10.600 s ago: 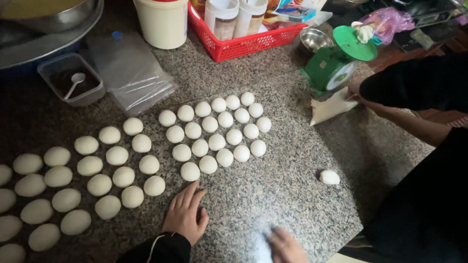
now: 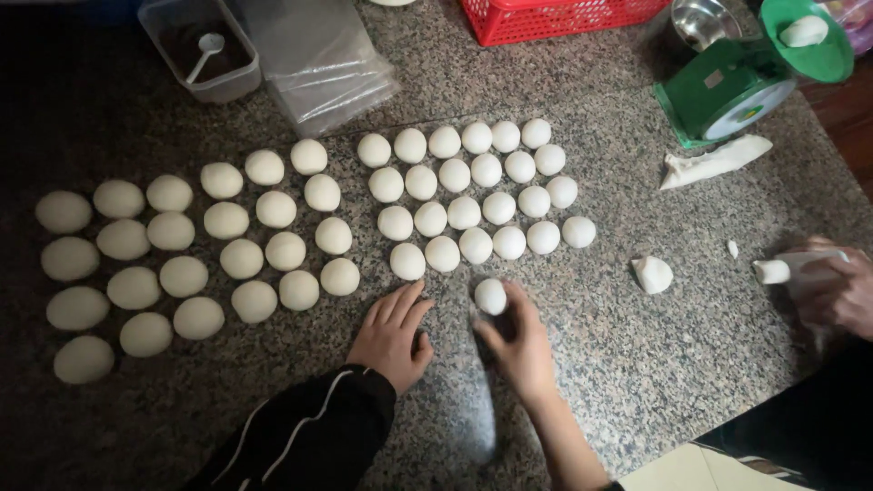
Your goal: Shaping dough balls into long rolls for baking on a countertop
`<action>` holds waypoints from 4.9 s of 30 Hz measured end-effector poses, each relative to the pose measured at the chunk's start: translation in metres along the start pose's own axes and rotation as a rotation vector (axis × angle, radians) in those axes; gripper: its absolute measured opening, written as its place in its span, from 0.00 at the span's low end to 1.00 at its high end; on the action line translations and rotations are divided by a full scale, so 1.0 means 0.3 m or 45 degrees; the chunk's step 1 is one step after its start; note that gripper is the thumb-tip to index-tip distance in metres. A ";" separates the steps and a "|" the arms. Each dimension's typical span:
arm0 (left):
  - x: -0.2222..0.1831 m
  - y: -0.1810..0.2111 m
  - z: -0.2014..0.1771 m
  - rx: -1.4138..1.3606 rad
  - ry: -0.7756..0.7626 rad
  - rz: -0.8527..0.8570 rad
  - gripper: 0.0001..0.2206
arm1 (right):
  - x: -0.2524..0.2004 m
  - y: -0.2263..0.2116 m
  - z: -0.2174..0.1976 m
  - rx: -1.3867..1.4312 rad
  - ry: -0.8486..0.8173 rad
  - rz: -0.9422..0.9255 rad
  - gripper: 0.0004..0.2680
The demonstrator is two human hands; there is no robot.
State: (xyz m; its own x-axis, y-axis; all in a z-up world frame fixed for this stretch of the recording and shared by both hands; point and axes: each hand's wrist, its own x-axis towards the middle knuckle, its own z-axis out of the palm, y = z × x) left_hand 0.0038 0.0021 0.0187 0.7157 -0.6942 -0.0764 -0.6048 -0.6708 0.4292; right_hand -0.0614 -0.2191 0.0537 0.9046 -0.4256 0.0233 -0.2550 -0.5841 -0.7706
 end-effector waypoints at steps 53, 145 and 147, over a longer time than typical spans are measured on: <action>-0.004 -0.010 0.035 -0.005 0.280 0.042 0.21 | -0.129 0.355 -0.150 -0.556 0.470 -0.165 0.19; -0.005 0.010 0.029 0.017 0.519 0.103 0.21 | -0.169 -0.008 0.009 -0.184 0.482 0.154 0.14; -0.003 0.014 0.025 0.021 0.523 0.100 0.21 | -0.275 -0.033 0.052 -0.059 0.256 -0.084 0.16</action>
State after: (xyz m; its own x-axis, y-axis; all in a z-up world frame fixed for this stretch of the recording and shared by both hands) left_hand -0.0021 -0.0021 0.0138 0.7449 -0.5840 0.3226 -0.6663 -0.6265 0.4044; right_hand -0.1281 -0.1675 0.0496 0.8345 -0.5123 0.2030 -0.2171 -0.6442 -0.7334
